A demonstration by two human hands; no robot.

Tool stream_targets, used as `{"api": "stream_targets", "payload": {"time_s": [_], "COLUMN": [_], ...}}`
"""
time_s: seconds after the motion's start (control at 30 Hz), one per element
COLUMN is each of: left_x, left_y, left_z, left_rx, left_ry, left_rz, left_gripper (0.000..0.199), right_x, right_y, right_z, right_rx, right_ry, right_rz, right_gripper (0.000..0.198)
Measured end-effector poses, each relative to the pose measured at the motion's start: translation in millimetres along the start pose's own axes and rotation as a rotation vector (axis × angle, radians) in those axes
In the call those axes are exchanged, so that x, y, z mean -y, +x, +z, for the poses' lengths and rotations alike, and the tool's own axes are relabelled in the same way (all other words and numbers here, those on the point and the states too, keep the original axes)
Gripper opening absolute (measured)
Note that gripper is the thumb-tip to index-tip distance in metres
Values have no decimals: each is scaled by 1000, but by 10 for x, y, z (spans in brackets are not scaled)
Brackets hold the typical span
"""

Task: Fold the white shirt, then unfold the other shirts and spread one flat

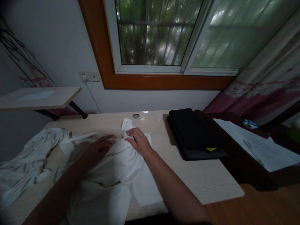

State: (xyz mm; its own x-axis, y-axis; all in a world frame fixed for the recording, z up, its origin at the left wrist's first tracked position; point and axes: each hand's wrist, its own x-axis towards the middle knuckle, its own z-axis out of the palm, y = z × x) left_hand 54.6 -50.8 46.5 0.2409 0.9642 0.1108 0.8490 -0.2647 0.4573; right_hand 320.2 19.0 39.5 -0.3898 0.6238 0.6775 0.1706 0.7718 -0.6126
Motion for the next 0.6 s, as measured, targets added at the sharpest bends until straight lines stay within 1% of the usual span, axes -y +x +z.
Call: {"api": "stream_targets", "payload": {"time_s": [0.13,0.23,0.3,0.33,0.43,0.5,0.57,0.6], "left_x": [-62,-91,-97,-97,-84,-51,15,58], "left_y": [8,1,-9,-13,-10,6,28,37], "left_z": [53,78,90,95,96,76,34,5], "left_rx": [120,179,173,172,190,149,24,-69], "left_ry": [-29,-5,8,22,92,117,98,72], "left_rz": [-38,-34,-12,-7,-34,-86,-147,-179], "left_gripper": [58,63,63,59,38,28,25,24], "right_x": [77,109,108,103,89,81,73,67], "right_y": [22,32,33,32,30,27,23,20], "right_z": [42,71,74,69,44,26,14,11], "right_rx": [43,66,70,70,70,60,29,7], "right_ry": [27,23,14,9,0,-3,-2,-2], "right_rz": [-76,-78,-67,-62,-60,-65,-65,-56], "right_gripper": [17,18,19,19,18,18,17,16]}}
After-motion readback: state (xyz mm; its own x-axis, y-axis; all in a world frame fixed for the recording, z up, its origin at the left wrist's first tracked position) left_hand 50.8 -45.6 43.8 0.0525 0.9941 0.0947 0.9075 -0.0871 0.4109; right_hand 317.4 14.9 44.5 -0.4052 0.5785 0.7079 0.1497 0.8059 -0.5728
